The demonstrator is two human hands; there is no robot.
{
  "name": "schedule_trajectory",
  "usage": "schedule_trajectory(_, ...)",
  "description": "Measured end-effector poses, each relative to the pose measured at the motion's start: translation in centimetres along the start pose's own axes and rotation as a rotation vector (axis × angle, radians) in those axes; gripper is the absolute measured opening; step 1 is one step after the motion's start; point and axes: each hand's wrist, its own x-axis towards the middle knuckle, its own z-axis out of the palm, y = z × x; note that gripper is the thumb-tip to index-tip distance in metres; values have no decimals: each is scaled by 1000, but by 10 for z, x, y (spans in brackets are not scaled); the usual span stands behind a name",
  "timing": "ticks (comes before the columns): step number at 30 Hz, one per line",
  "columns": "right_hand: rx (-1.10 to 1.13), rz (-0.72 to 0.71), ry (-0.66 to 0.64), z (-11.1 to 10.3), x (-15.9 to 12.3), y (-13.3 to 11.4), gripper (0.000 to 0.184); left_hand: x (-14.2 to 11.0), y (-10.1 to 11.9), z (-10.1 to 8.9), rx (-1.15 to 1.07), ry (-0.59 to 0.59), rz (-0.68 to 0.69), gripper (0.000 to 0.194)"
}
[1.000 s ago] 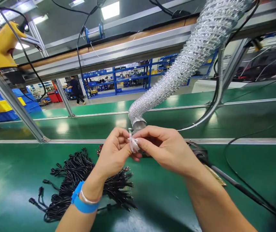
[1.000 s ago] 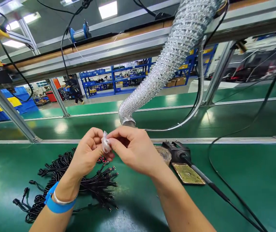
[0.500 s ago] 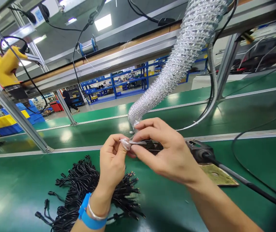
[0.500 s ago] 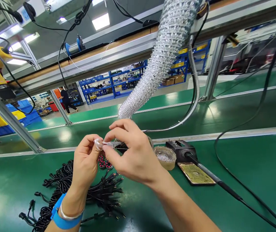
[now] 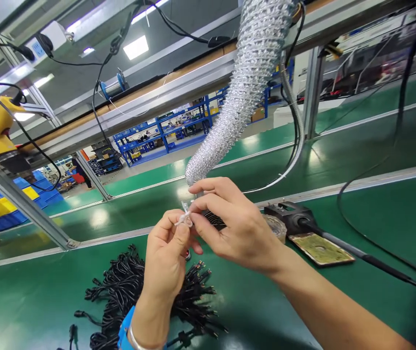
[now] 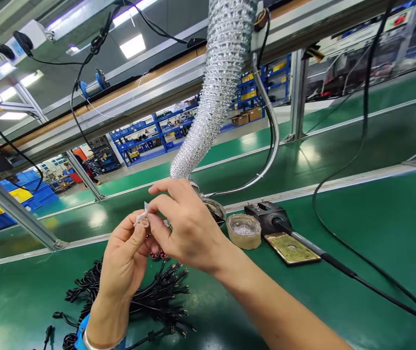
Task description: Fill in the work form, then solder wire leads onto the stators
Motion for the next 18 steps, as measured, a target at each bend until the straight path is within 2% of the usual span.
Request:
schedule_trajectory(4,-22,-36,49,-1,0,1,11,3,-2,1,-78,63,-25,18)
schedule_trajectory(8,-11,-63,0,0,-2,-1,9,4,-6,-1,-28,140,79,13)
schedule_trajectory(12,-80,-83,7,-2,-2,-6,10,2,-1,-2,-54,75,131,18)
schedule_trajectory(14,-116,-105,3,-4,-2,-8,11,1,4,-3,-92,42,111,22)
schedule_trajectory(18,-139,-165,-44,-6,-2,-10,14,3,10,-6,-49,81,-11,22)
